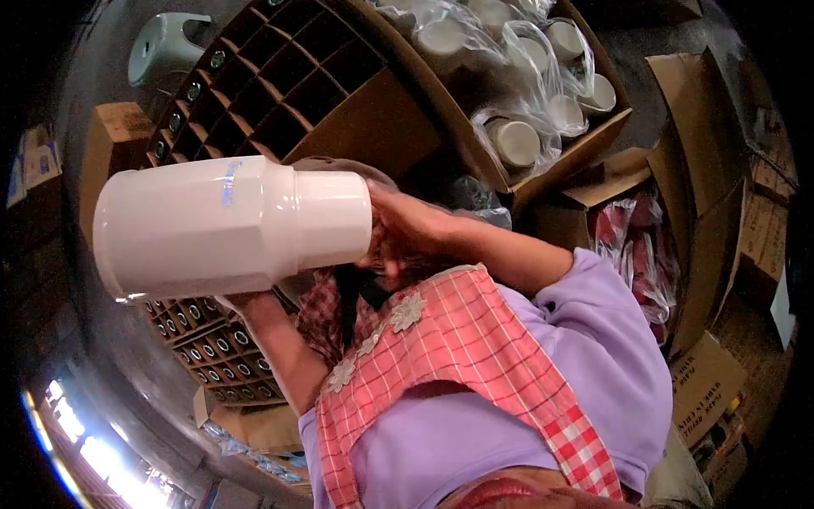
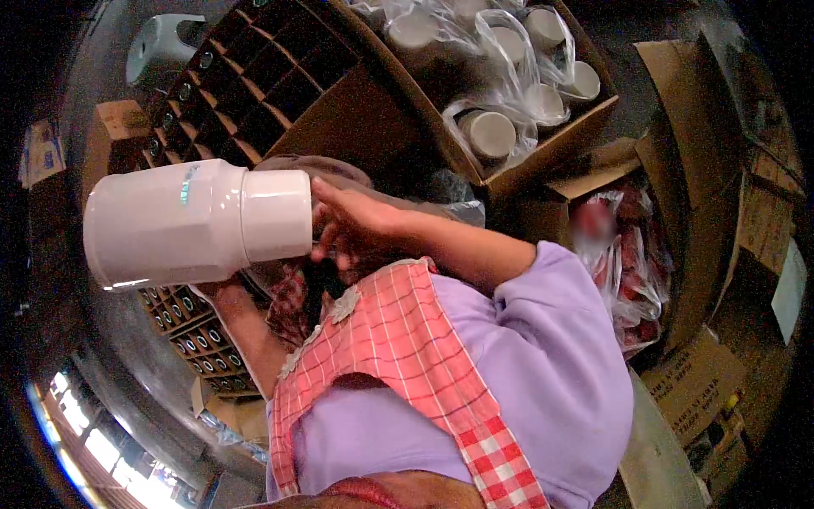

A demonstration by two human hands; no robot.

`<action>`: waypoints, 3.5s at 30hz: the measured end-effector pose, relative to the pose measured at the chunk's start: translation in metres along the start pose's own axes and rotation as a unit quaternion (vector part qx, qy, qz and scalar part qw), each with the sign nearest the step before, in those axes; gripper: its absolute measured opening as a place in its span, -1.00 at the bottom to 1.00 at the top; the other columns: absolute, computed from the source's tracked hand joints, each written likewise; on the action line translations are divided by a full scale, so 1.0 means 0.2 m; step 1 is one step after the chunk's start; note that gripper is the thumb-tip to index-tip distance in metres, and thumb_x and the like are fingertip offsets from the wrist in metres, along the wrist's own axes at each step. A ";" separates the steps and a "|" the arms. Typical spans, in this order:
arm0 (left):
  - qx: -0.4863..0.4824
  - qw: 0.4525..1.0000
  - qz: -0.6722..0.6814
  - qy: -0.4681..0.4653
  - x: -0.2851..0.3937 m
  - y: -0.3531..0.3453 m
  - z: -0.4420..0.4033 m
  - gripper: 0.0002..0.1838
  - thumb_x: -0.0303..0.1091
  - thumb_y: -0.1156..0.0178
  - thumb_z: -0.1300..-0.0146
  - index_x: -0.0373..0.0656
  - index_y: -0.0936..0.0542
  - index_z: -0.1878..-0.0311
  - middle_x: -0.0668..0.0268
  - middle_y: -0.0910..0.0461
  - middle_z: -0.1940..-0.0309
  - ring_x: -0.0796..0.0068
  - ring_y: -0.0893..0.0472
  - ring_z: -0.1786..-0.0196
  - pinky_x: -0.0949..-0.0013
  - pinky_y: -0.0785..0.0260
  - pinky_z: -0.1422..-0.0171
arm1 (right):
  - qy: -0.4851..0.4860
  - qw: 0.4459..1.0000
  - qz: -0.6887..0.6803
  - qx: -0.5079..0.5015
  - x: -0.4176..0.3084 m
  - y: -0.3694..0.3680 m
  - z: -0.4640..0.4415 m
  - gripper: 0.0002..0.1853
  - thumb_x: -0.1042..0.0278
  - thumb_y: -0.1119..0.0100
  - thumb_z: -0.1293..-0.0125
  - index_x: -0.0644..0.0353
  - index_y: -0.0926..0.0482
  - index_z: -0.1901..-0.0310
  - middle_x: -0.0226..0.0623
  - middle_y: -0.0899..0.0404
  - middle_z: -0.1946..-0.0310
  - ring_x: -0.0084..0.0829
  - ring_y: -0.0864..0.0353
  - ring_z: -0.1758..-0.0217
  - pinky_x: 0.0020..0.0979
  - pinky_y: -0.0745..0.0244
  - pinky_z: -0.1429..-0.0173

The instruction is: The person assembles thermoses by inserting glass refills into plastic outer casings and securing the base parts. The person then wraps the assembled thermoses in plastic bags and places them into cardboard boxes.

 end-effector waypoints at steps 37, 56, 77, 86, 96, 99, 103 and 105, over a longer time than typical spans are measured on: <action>-0.122 0.973 -0.186 0.058 -0.63 -0.21 -0.74 -0.78 -0.37 -0.28 0.04 -0.22 -0.56 0.29 0.33 -0.58 0.55 0.50 -0.50 0.55 0.39 -0.38 0.43 | 0.081 0.994 -0.035 0.070 -0.74 -0.20 -1.03 -0.74 0.25 0.01 -0.29 0.30 -0.54 0.28 -0.19 -0.59 0.40 -0.28 -0.59 0.39 -0.29 -0.55 0.23; -0.179 0.965 -0.162 0.098 0.06 0.13 0.49 -0.90 -0.67 -0.16 0.10 -0.34 -0.57 0.44 0.33 -0.55 0.53 0.56 -0.50 0.46 0.53 -0.33 0.33 | 0.095 0.664 0.708 -0.221 -0.19 -0.30 -0.10 -0.76 0.54 -0.19 0.30 0.13 -0.63 0.44 -0.23 -0.59 0.48 -0.19 -0.57 0.37 -0.29 -0.45 0.25; -0.417 0.908 0.029 -0.041 0.90 -0.66 0.97 -0.69 -0.19 -0.41 0.03 -0.20 -0.53 0.56 0.28 -0.51 0.70 0.44 -0.47 0.69 0.47 -0.23 0.60 | 0.499 0.163 0.838 -0.150 -0.36 -1.06 -0.04 -0.96 0.31 -0.13 0.15 0.00 -0.54 0.58 -0.45 -0.48 0.46 -0.27 -0.44 0.13 -0.10 -0.12 -0.23; -0.267 0.962 0.031 -0.045 0.65 -0.50 0.54 -0.41 -0.13 -0.33 -0.03 -0.30 -0.42 -0.05 0.05 -0.53 0.14 0.32 -0.55 0.40 0.43 -0.41 0.40 | 0.519 0.756 0.301 0.261 -1.29 0.70 0.67 -0.79 0.33 -0.23 0.04 0.18 -0.57 0.32 -0.21 -0.55 0.32 -0.29 -0.52 0.20 -0.34 -0.41 0.08; -0.270 0.958 0.012 0.096 0.27 -0.57 0.44 -0.55 -0.37 -0.10 -0.07 -0.29 -0.43 -0.07 0.09 -0.56 0.14 0.37 -0.59 0.35 0.42 -0.44 0.32 | 0.107 0.513 0.555 0.646 -0.86 1.69 0.79 -0.76 0.33 -0.17 -0.04 0.18 -0.57 0.22 -0.16 -0.56 0.23 -0.25 -0.52 0.12 -0.34 -0.41 0.02; -0.268 0.956 0.013 0.116 0.21 -0.55 0.42 -0.53 -0.32 -0.15 -0.07 -0.28 -0.42 -0.07 0.10 -0.56 0.14 0.37 -0.60 0.35 0.41 -0.43 0.32 | 0.001 0.471 0.588 0.658 -0.79 1.84 0.72 -0.75 0.33 -0.15 -0.07 0.18 -0.57 0.19 -0.14 -0.56 0.20 -0.23 -0.52 0.10 -0.34 -0.41 0.00; -0.251 0.961 0.004 0.119 0.16 -0.50 0.38 -0.51 -0.27 -0.22 -0.08 -0.27 -0.42 -0.08 0.12 -0.56 0.15 0.37 -0.60 0.35 0.41 -0.43 0.33 | -0.106 0.441 0.602 0.657 -0.66 2.01 0.73 -0.73 0.33 -0.12 -0.10 0.18 -0.57 0.15 -0.12 -0.56 0.17 -0.21 -0.53 0.07 -0.34 -0.41 -0.02; -0.235 0.963 -0.001 0.133 0.13 -0.47 0.37 -0.52 -0.30 -0.21 -0.07 -0.27 -0.43 -0.07 0.13 -0.57 0.15 0.37 -0.61 0.35 0.42 -0.43 0.33 | -0.150 0.422 0.615 0.649 -0.60 2.06 0.71 -0.72 0.33 -0.11 -0.11 0.18 -0.57 0.13 -0.11 -0.56 0.15 -0.20 -0.53 0.05 -0.34 -0.41 -0.04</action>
Point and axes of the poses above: each hand's wrist, its own z-axis away from the middle knuckle, its own y-axis out of the back of the hand, x = y × z, the point moved 10 cm from there along -z, towards the middle knuckle
